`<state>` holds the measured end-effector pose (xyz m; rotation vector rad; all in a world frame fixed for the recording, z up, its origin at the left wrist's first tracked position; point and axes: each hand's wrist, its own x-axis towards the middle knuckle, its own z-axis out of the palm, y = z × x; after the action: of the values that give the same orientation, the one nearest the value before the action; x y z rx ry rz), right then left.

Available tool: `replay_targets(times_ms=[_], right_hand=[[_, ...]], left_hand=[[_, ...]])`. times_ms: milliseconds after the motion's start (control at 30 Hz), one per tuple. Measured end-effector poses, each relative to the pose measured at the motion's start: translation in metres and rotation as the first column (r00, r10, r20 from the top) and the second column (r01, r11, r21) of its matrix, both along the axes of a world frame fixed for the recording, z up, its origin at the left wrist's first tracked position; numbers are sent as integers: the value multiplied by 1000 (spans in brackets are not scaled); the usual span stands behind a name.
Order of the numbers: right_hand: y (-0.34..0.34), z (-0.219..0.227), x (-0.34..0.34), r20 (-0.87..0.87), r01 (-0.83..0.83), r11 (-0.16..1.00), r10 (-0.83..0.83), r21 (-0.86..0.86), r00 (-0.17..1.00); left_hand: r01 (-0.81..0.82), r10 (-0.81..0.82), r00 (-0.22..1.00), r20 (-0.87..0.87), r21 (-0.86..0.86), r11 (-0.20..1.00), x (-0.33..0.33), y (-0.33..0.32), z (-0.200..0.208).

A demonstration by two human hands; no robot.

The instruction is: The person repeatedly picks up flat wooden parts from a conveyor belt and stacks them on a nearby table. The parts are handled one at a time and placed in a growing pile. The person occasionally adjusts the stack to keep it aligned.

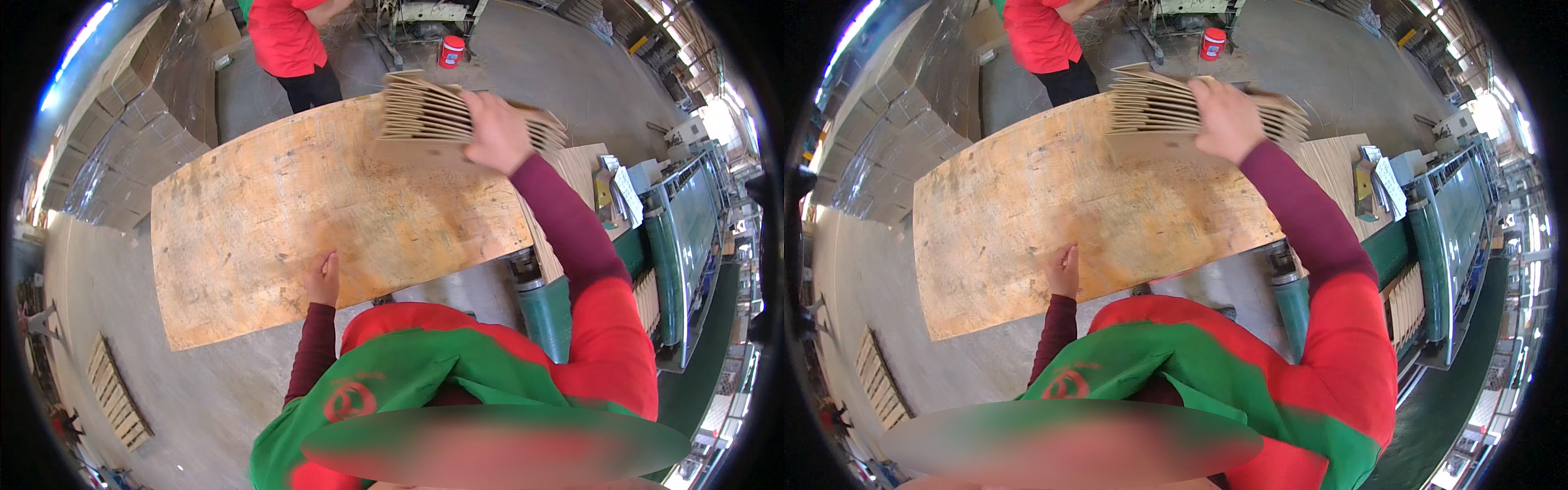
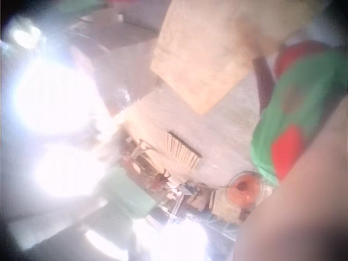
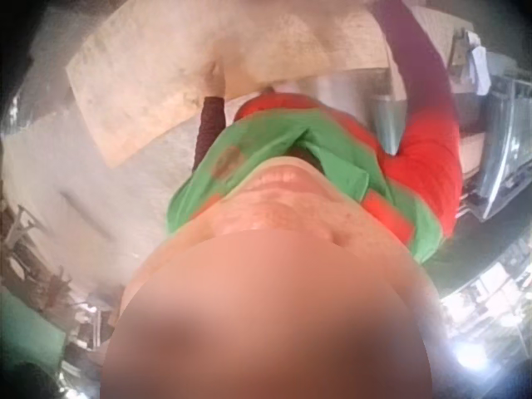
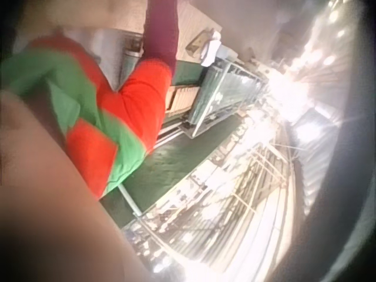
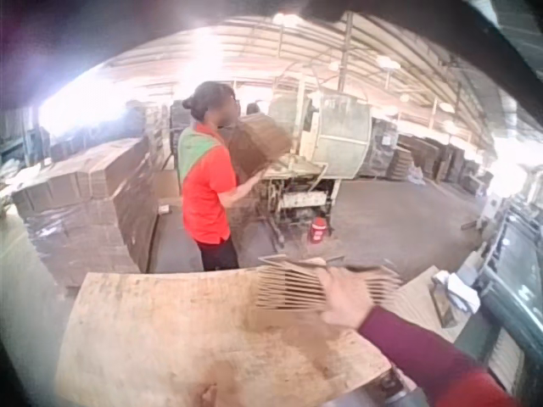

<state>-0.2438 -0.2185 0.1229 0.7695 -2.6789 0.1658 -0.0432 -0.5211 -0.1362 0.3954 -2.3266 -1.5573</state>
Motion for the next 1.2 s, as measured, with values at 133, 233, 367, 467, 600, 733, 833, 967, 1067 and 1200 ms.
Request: replay_targets(times_ms=[133, 233, 367, 467, 600, 733, 833, 967, 1067, 1200], right_hand=[[-45, -75, -49, -157, 99, 991, -84, 89, 984], [-62, -148, -61, -203, 65, 994, -46, 90, 978], [-75, -222, -26, 62, -54, 987, 46, 152, 997], [-79, -233, 11, 84, 78, 996, -81, 45, 993], [-87, -204, 26, -46, 192, 974, -188, 121, 981], [-87, -171, 25, -157, 202, 979, -202, -20, 967], [-87, -156, 28, -119, 230, 973, -226, 23, 967], [-64, -146, 41, -126, 183, 983, -181, 4, 975], [-19, -155, 56, -134, 78, 988, -96, -131, 986], [109, -197, 114, -10, 56, 910, -66, -412, 998]], left_hand=[[-24, 21, 999, -36, -99, 995, 9, -5, 11], [-49, 31, 996, -84, -225, 973, 32, -13, 6], [-248, 257, 966, -14, -318, 915, 79, -34, -2], [-396, 411, 909, 73, -166, 903, 103, -36, -2], [-371, 412, 905, 103, -280, 885, 108, -39, 6], [-311, 343, 935, 90, -258, 915, 83, -28, 11], [-206, 226, 973, 43, -276, 939, 59, -7, 11], [-49, 48, 999, -7, -225, 973, 38, 30, 9], [81, -69, 996, 54, -256, 963, 31, 64, 13], [230, -218, 973, 73, -318, 920, 26, 122, 19]])
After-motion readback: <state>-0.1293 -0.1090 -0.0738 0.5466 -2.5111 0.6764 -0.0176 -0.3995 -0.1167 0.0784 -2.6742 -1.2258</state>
